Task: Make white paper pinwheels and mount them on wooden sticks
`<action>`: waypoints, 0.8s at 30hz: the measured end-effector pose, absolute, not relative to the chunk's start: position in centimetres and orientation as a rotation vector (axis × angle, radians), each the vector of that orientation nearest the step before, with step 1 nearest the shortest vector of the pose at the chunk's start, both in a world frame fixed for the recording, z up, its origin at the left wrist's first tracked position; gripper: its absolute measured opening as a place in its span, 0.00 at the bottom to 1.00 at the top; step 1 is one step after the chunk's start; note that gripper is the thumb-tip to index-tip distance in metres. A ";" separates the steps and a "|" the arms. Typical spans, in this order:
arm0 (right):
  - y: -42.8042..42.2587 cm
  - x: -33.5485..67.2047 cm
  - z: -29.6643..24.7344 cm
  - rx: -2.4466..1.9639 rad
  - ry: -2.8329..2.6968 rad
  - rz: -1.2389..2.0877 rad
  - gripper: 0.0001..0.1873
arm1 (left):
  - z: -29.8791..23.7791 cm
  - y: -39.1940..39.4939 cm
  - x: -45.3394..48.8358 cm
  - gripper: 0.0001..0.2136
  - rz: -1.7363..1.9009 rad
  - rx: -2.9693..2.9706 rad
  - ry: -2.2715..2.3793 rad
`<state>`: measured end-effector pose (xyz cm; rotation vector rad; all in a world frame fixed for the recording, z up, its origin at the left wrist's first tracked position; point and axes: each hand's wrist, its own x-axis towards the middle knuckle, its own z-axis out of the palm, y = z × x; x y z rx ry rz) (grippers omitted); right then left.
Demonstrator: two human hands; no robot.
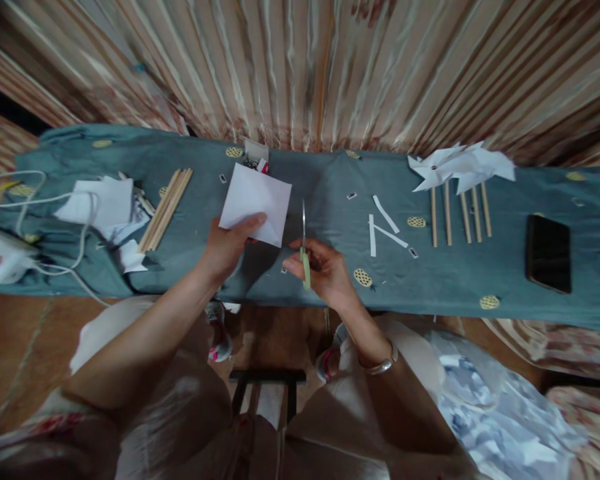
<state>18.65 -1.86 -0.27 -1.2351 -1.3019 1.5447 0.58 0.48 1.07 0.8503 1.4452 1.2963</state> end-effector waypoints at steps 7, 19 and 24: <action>-2.9 19.6 0.2 -1.249 -1.450 1.797 0.22 | 1.4 1.6 -0.1 0.09 1.412 0.809 1.402; -2.3 20.2 0.8 -1.194 -1.428 1.930 0.20 | 1.2 1.2 0.9 0.09 1.357 0.804 1.358; -2.3 20.1 0.6 -1.178 -1.408 1.944 0.21 | 1.3 1.2 1.0 0.06 1.363 0.791 1.351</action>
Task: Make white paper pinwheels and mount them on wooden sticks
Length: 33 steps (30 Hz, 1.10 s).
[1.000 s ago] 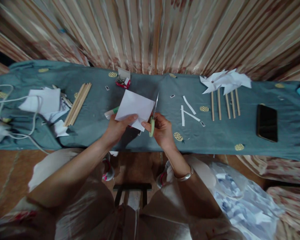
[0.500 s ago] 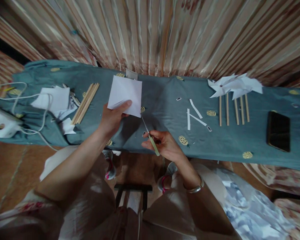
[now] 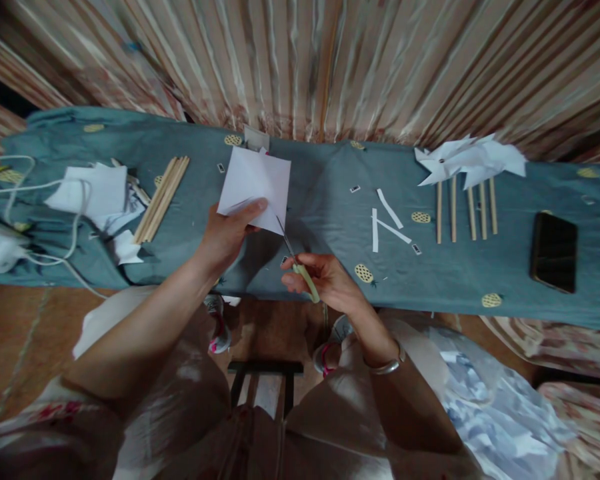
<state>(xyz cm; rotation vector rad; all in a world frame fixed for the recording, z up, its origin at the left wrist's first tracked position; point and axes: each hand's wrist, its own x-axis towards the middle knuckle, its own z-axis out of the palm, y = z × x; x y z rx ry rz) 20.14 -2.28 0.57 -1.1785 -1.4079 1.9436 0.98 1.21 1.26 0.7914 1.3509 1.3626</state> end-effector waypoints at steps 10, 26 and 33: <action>-2.3 19.9 0.5 -1.173 -1.417 1.931 0.19 | 1.5 1.0 1.2 0.06 1.332 0.782 1.391; -2.3 19.7 0.6 -1.188 -1.318 1.951 0.19 | 1.3 1.0 1.1 0.07 1.332 0.800 1.357; -2.3 19.7 0.2 -1.198 -1.218 1.997 0.18 | 1.3 0.9 1.1 0.07 1.320 0.815 1.395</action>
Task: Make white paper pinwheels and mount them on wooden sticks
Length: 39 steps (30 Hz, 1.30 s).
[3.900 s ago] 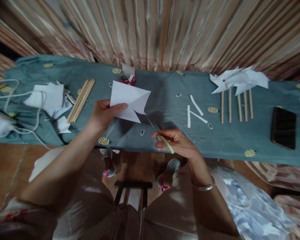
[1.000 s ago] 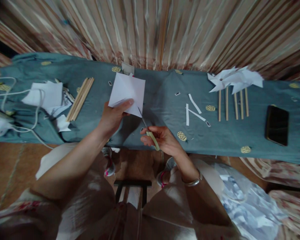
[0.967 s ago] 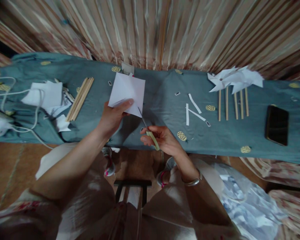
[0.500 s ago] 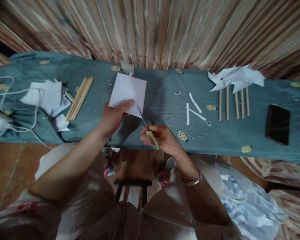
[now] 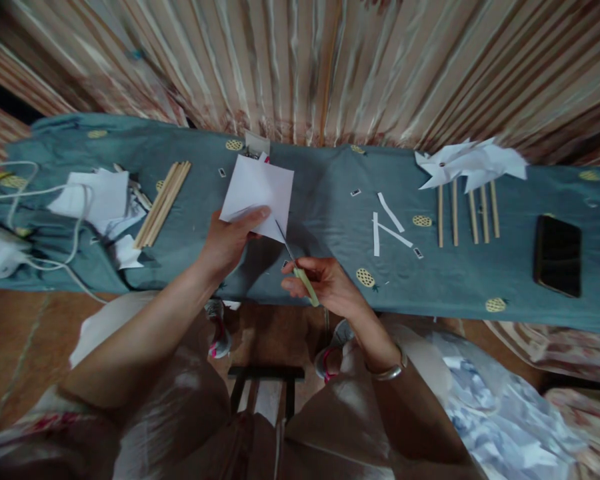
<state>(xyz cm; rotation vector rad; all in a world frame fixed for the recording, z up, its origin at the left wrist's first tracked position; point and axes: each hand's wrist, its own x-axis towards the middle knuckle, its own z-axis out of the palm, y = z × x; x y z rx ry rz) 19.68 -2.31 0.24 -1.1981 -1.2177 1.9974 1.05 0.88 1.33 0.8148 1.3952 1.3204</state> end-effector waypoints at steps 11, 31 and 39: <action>-2.4 19.5 0.0 -1.226 -1.136 2.034 0.22 | 1.4 0.8 0.9 0.06 1.333 0.803 1.395; -2.3 19.0 0.4 -1.344 -1.128 1.977 0.24 | 1.4 0.6 0.8 0.04 1.241 0.805 1.368; -2.4 19.0 0.3 -1.284 -1.146 1.963 0.23 | 1.1 0.5 0.8 0.04 1.225 0.826 1.364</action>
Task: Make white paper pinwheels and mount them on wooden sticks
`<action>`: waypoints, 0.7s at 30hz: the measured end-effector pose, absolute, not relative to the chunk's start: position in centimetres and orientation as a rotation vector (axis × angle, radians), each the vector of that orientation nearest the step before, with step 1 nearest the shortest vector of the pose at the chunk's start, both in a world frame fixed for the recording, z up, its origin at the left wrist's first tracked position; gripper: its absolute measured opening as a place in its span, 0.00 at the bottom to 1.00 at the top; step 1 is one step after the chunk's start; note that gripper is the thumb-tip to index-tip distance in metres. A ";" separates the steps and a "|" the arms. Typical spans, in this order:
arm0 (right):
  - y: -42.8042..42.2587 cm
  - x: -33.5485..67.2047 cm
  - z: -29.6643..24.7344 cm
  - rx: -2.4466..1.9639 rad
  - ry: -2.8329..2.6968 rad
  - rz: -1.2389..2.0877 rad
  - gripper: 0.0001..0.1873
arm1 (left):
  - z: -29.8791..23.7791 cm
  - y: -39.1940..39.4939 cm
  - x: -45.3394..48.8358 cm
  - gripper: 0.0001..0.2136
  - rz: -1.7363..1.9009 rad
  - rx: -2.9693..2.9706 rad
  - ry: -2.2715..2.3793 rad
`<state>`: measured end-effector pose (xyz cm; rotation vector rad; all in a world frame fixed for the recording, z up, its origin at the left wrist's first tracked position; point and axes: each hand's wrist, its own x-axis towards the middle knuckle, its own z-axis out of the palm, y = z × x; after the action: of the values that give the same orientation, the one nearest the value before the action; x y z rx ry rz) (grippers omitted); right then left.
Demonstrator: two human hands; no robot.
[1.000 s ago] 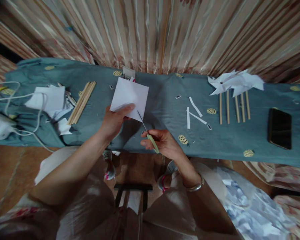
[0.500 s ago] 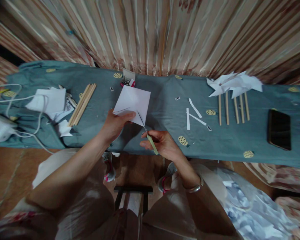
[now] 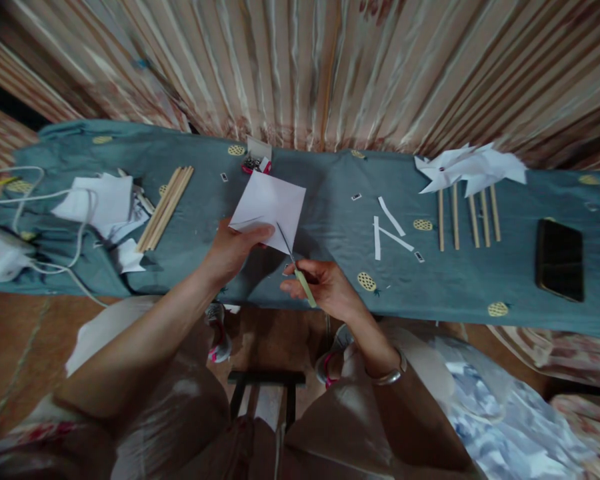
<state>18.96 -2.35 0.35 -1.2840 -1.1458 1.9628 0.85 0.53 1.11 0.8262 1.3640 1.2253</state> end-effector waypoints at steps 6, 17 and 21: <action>-2.3 19.3 0.1 -1.254 -1.194 1.965 0.20 | 1.1 0.5 1.0 0.04 1.227 0.833 1.360; -2.2 19.1 0.2 -1.310 -1.173 1.955 0.21 | 1.3 0.4 1.1 0.05 1.185 0.865 1.383; -2.2 19.3 0.0 -1.279 -1.212 1.936 0.20 | 1.2 0.4 1.1 0.06 1.181 0.877 1.409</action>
<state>19.25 -2.19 -0.03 -1.2787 -1.2125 1.9360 1.10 0.37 1.23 0.8774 1.4090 1.1808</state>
